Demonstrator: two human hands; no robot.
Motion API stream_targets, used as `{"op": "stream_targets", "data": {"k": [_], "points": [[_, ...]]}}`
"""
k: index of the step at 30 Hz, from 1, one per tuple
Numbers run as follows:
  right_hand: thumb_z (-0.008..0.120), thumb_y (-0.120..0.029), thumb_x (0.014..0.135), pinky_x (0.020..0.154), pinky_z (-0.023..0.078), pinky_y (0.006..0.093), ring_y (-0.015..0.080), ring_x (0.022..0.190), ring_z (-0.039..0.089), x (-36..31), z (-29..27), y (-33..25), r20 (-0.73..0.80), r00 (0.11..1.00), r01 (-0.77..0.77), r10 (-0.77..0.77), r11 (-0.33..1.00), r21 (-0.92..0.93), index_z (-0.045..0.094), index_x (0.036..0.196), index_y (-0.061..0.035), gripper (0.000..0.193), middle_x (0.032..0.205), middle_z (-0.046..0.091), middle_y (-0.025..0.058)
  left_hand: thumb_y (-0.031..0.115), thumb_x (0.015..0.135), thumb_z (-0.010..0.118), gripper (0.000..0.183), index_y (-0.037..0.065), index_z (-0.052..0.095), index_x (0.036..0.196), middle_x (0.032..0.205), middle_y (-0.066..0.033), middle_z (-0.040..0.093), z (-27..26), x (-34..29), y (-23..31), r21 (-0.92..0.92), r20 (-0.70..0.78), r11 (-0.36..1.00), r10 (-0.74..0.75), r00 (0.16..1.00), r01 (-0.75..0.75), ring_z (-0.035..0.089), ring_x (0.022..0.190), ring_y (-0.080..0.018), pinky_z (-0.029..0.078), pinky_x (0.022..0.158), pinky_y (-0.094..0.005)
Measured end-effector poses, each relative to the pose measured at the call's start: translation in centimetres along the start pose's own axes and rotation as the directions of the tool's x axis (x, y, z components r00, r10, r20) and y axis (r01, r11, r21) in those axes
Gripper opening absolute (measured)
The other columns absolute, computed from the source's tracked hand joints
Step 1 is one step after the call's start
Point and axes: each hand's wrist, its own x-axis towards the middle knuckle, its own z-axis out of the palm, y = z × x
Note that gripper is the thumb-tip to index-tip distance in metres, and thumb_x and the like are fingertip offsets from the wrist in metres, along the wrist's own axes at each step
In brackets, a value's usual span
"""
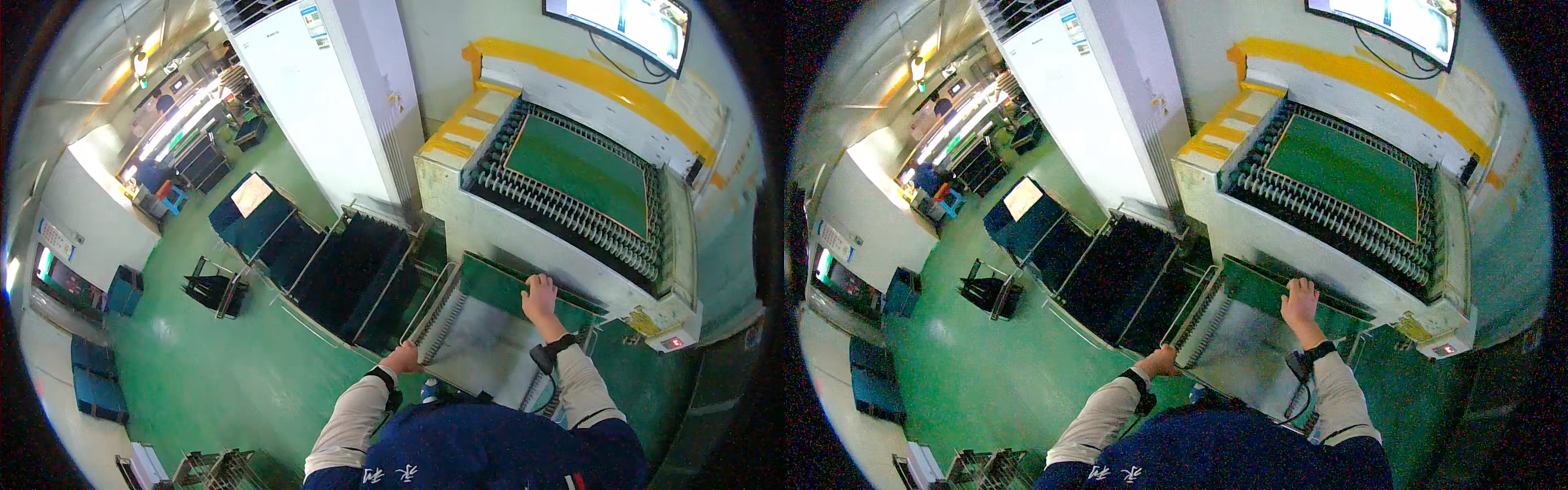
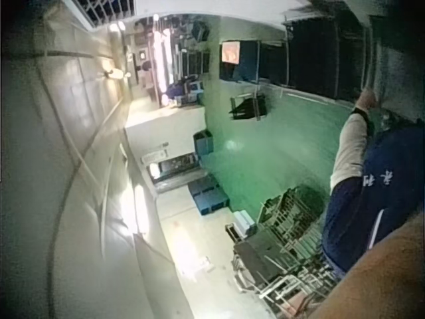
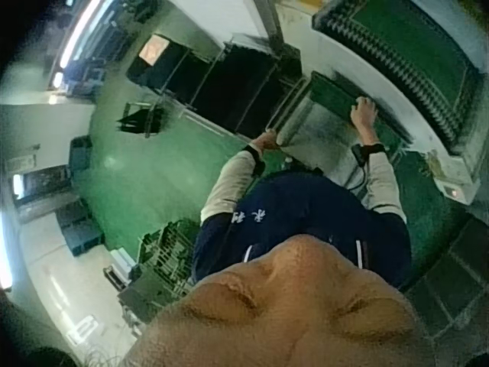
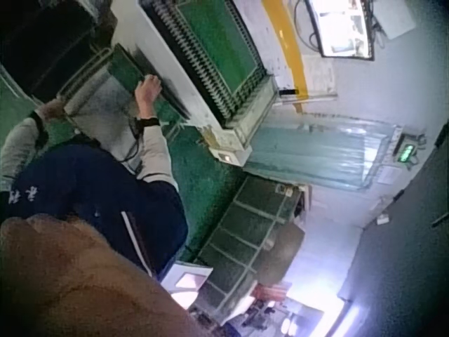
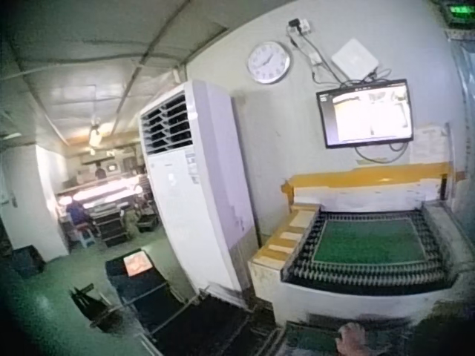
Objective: Loading printed circuit boards (PCBs) into a processing machine.
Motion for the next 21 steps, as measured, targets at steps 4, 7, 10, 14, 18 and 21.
{"op": "stream_targets", "data": {"k": [4, 7, 10, 14, 18, 21], "points": [[0.069, -0.016, 0.074, 0.082, 0.042, 0.0484, 0.0325, 0.099, 0.052, 0.3, 0.9, 0.4, 0.140, 0.988, -0.072, 0.061, 0.995, 0.070, 0.051, 0.098, -0.0098, 0.031, 0.099, 0.056, 0.0109, 0.041, 0.063, 0.078, 0.090, -0.014, 0.038, 0.122, 0.122, -0.0314, 0.046, 6.2, 5.9, -4.8, 0.083, -0.041, 0.993, 0.087, 0.995, -0.084, 0.053, 0.109, -0.0433, 0.048, 0.089, -0.0449], [0.068, -0.019, 0.075, 0.079, 0.043, 0.0467, 0.0328, 0.095, 0.056, -0.1, 2.1, 2.0, 0.164, 0.984, -0.067, 0.072, 0.997, -0.038, 0.053, 0.096, -0.0084, 0.028, 0.095, 0.060, 0.0125, 0.042, 0.064, 0.078, 0.090, -0.015, 0.039, 0.122, 0.121, -0.0319, 0.047, 6.0, 5.9, -4.7, 0.100, -0.016, 0.988, 0.121, 0.992, -0.119, 0.053, 0.109, -0.0429, 0.048, 0.090, -0.0442], [0.064, -0.024, 0.078, 0.075, 0.046, 0.0477, 0.0343, 0.089, 0.060, -0.5, 2.8, 3.9, 0.255, 0.960, -0.066, 0.114, 0.980, -0.189, 0.057, 0.093, -0.0066, 0.024, 0.089, 0.063, 0.0142, 0.043, 0.065, 0.077, 0.089, -0.016, 0.040, 0.120, 0.120, -0.0326, 0.047, 3.8, 3.9, -3.2, 0.094, -0.020, 0.986, 0.139, 0.990, -0.137, 0.053, 0.108, -0.0432, 0.047, 0.090, -0.0433], [0.064, -0.022, 0.078, 0.070, 0.047, 0.0486, 0.0369, 0.081, 0.061, 0.0, 3.6, 4.8, 0.241, 0.960, -0.119, 0.143, 0.987, -0.113, 0.059, 0.081, -0.0048, 0.019, 0.081, 0.063, 0.0163, 0.044, 0.064, 0.077, 0.089, -0.017, 0.042, 0.118, 0.120, -0.0327, 0.048, 0.4, 0.3, -0.6, 0.087, -0.041, 0.989, 0.125, 0.991, -0.121, 0.053, 0.107, -0.0433, 0.047, 0.090, -0.0426], [0.065, -0.022, 0.077, 0.068, 0.047, 0.0485, 0.0374, 0.080, 0.061, 0.4, 4.0, 4.3, 0.218, 0.968, -0.097, 0.121, 0.988, -0.118, 0.059, 0.077, -0.0045, 0.019, 0.078, 0.063, 0.0173, 0.044, 0.063, 0.077, 0.090, -0.017, 0.042, 0.119, 0.120, -0.0325, 0.047, 2.6, 1.9, -2.5, 0.096, -0.086, 0.983, 0.167, 0.982, -0.159, 0.053, 0.107, -0.0444, 0.047, 0.090, -0.0430], [0.066, -0.023, 0.077, 0.069, 0.047, 0.0482, 0.0369, 0.081, 0.061, -0.2, 3.4, 4.2, 0.254, 0.958, -0.112, 0.135, 0.988, -0.105, 0.060, 0.078, -0.0045, 0.019, 0.079, 0.063, 0.0173, 0.042, 0.063, 0.078, 0.090, -0.016, 0.041, 0.121, 0.120, -0.0325, 0.047, 1.5, 0.7, -1.2, 0.036, -0.094, 0.997, 0.070, 0.993, -0.067, 0.053, 0.106, -0.0454, 0.048, 0.090, -0.0435]]}}
